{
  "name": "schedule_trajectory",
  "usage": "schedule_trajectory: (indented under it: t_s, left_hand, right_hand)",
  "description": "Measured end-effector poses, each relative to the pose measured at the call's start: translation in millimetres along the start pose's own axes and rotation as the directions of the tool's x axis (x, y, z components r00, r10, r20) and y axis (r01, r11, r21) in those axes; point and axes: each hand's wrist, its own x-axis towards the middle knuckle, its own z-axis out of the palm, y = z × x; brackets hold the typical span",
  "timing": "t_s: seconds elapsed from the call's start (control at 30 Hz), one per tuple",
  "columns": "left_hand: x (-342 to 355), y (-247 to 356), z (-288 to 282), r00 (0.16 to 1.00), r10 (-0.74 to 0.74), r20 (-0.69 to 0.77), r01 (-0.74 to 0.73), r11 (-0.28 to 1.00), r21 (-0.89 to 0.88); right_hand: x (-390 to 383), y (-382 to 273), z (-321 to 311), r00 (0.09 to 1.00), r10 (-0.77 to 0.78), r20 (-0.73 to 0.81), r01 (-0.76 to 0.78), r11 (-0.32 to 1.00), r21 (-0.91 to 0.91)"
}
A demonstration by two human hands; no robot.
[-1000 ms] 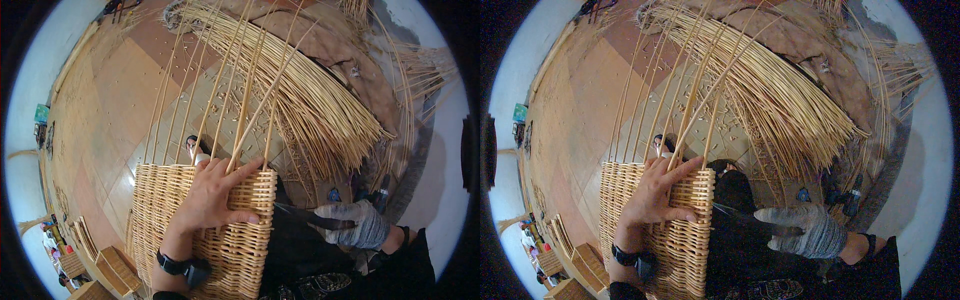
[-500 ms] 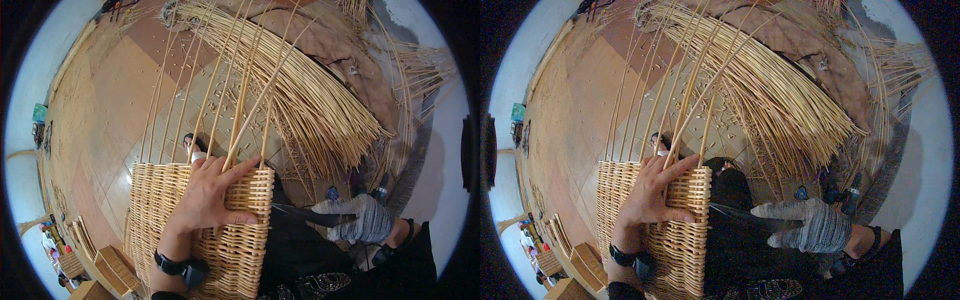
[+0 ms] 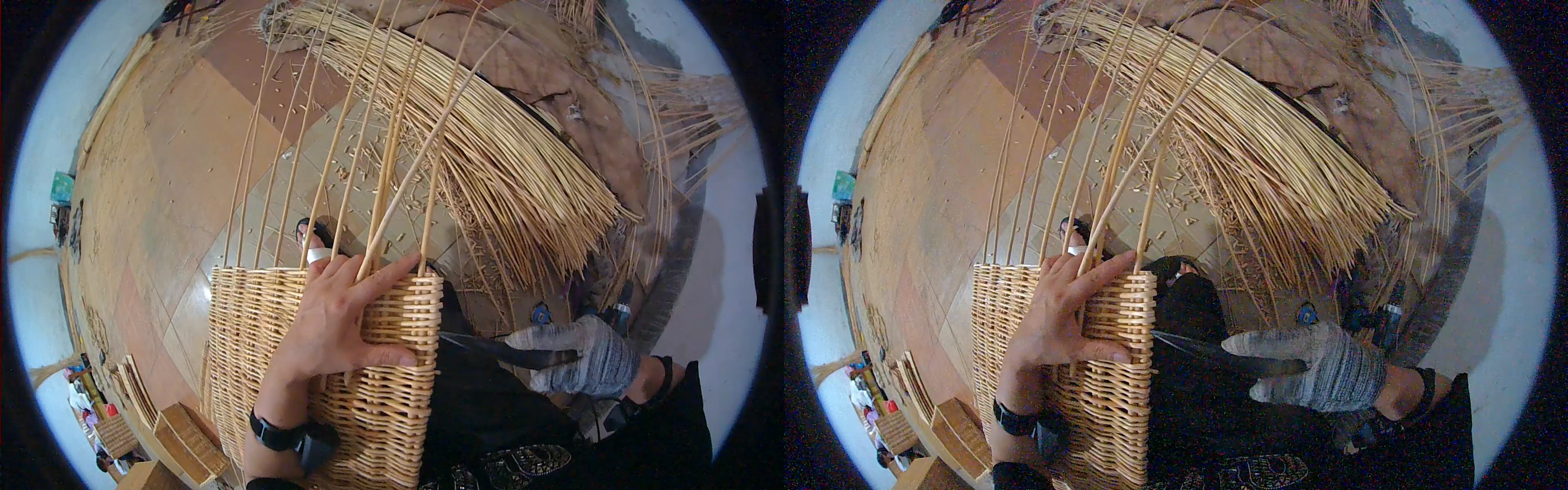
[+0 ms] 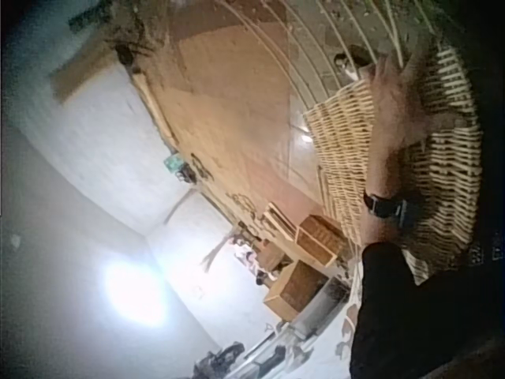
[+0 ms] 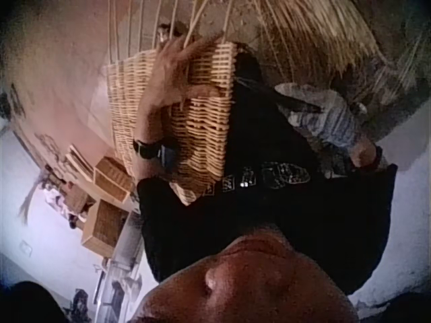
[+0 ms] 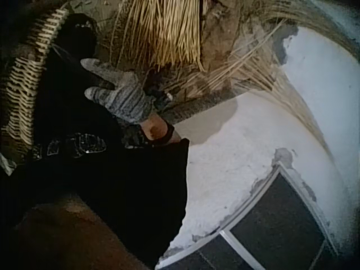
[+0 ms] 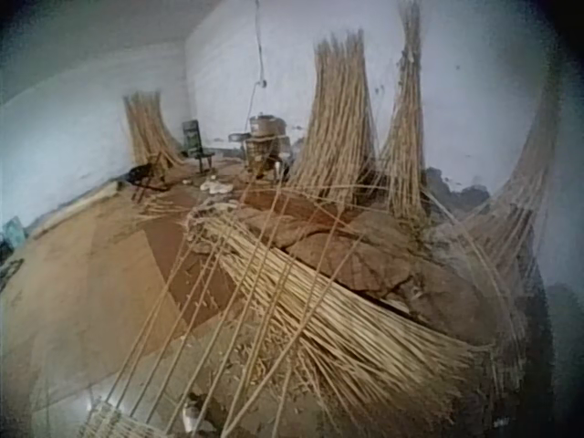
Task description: Weave together long, flexible strips of wood or bamboo to construct a basket.
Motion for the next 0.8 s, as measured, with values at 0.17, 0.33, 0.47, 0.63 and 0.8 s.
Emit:
schedule_trajectory:
  t_s: [0.17, 0.33, 0.47, 0.63, 0.8]
  left_hand:
    - [1, 1, -1, 1.0, -0.001, -0.007, 0.001, 1.0, 0.003]
    - [1, 1, 0, 1.0, 0.012, -0.026, -0.011, 1.0, 0.023]
    - [0, -4, 3, 0.999, -0.012, -0.035, 0.012, 1.0, 0.021]
    - [-2, -10, 3, 0.997, -0.043, -0.07, 0.044, 0.999, 0.011]
    - [-4, -15, 5, 0.994, -0.04, -0.101, 0.039, 0.999, -0.009]
  right_hand:
    - [4, -7, -6, 0.99, -0.139, 0.006, 0.139, 0.979, -0.148]
    - [10, -26, -32, 0.99, 0.03, 0.135, -0.025, 0.999, -0.042]
    - [24, -43, -46, 0.984, -0.013, 0.177, 0.039, 0.989, -0.141]
    - [41, -59, -40, 0.878, 0.411, 0.246, -0.424, 0.905, 0.0]
    - [54, -62, -34, 0.891, -0.438, 0.122, 0.449, 0.805, -0.388]
